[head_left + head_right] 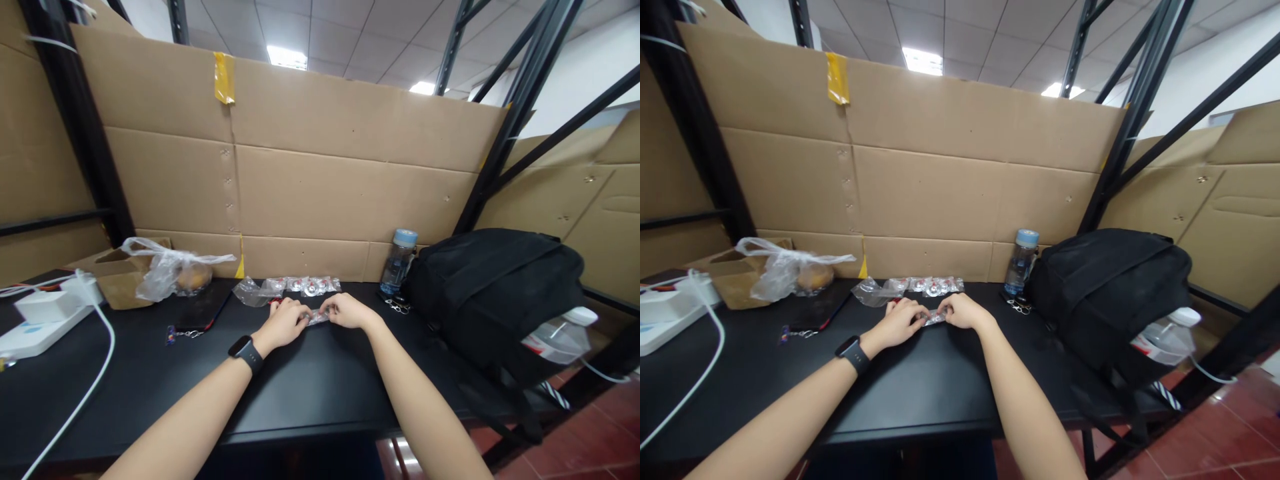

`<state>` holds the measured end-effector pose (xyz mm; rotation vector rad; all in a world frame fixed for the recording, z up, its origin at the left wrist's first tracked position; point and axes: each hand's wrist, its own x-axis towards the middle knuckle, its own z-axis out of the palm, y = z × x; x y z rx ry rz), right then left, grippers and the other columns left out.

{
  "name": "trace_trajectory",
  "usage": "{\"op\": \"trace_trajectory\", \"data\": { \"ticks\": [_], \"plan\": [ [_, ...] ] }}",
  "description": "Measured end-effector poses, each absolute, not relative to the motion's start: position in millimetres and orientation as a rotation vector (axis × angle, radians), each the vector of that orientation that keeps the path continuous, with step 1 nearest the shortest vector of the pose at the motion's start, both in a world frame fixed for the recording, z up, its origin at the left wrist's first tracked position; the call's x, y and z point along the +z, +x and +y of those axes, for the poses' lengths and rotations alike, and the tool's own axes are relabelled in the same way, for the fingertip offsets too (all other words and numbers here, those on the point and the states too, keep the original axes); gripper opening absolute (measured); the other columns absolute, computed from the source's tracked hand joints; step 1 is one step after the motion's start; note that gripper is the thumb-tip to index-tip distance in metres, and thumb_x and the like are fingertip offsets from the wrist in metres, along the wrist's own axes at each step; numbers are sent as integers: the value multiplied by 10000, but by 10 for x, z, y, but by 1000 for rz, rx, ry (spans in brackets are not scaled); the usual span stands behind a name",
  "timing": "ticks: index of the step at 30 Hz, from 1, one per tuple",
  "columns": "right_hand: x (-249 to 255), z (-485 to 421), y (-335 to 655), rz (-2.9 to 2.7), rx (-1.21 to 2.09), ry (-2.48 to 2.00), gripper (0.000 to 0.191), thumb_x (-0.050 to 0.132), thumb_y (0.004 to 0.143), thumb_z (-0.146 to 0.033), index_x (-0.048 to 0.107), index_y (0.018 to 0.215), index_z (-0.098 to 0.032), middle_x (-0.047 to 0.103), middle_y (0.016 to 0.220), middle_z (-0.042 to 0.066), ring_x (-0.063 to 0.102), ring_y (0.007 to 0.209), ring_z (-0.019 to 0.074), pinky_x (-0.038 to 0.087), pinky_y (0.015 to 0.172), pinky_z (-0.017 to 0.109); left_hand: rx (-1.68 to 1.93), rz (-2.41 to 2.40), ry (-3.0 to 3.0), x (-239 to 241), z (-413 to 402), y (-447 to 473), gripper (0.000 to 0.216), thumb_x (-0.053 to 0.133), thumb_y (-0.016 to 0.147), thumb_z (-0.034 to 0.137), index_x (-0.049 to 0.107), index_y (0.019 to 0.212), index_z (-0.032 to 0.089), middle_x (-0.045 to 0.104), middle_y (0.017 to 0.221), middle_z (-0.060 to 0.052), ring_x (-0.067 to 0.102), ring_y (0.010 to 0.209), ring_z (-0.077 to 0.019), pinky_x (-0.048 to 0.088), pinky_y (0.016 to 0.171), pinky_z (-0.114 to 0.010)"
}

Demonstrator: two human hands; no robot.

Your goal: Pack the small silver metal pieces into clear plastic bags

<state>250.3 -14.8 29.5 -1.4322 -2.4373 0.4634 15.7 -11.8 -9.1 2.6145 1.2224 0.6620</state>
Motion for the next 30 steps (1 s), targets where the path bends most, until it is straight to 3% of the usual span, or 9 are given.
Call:
{"op": "trace_trajectory", "data": {
  "ticks": [4,6,8,12,16,23,30],
  "plan": [
    [242,-129,2483,-2488,228,-1404,389,792,650,-159,768,1034,-222,628,1002,62,577,966,222,451,865,290,695,1197,2677,-54,-148,145,285,567,928,501,725,1059,303,654,1126,-70,471,1168,-318,315,1002,-505],
    [203,-105,2467,-2472,190,-1396,323,782,677,-139,762,993,-199,634,1046,81,569,1027,234,445,901,301,698,1176,2711,-34,-162,144,296,655,865,506,716,1053,286,657,1138,-72,460,1188,-330,306,1005,-509],
    [176,-82,2454,-2470,211,-1383,257,716,731,-87,752,970,-175,673,996,80,601,966,213,453,866,287,704,1167,2732,-27,-166,148,249,696,840,414,708,1044,273,674,1120,-67,477,1174,-323,301,999,-499],
    [199,-71,2473,-2460,340,-1309,225,625,815,-73,747,980,-166,734,900,58,654,824,177,465,779,263,754,1206,2662,-42,-131,151,151,592,923,285,711,1015,279,714,1030,-41,551,1088,-277,294,982,-470],
    [267,-90,2512,-2320,434,-1270,205,599,880,-139,737,1027,-180,751,876,47,678,788,164,474,753,254,831,1299,2518,-28,-81,134,189,552,957,302,728,1025,286,741,1015,-42,595,1061,-272,279,985,-462],
    [187,-48,2473,-2131,585,-1235,289,673,828,-193,688,1116,-168,741,753,16,683,699,157,491,716,240,811,1428,2346,37,-73,117,190,566,925,311,749,903,265,771,870,-31,668,941,-265,274,969,-453],
    [207,-2,2600,-1968,537,-1310,308,634,845,-216,650,1151,-186,708,769,-3,639,557,115,480,610,218,790,1738,2413,158,422,-20,221,518,945,292,728,893,250,765,962,-65,640,1048,-299,304,921,-439]
  ]
}}
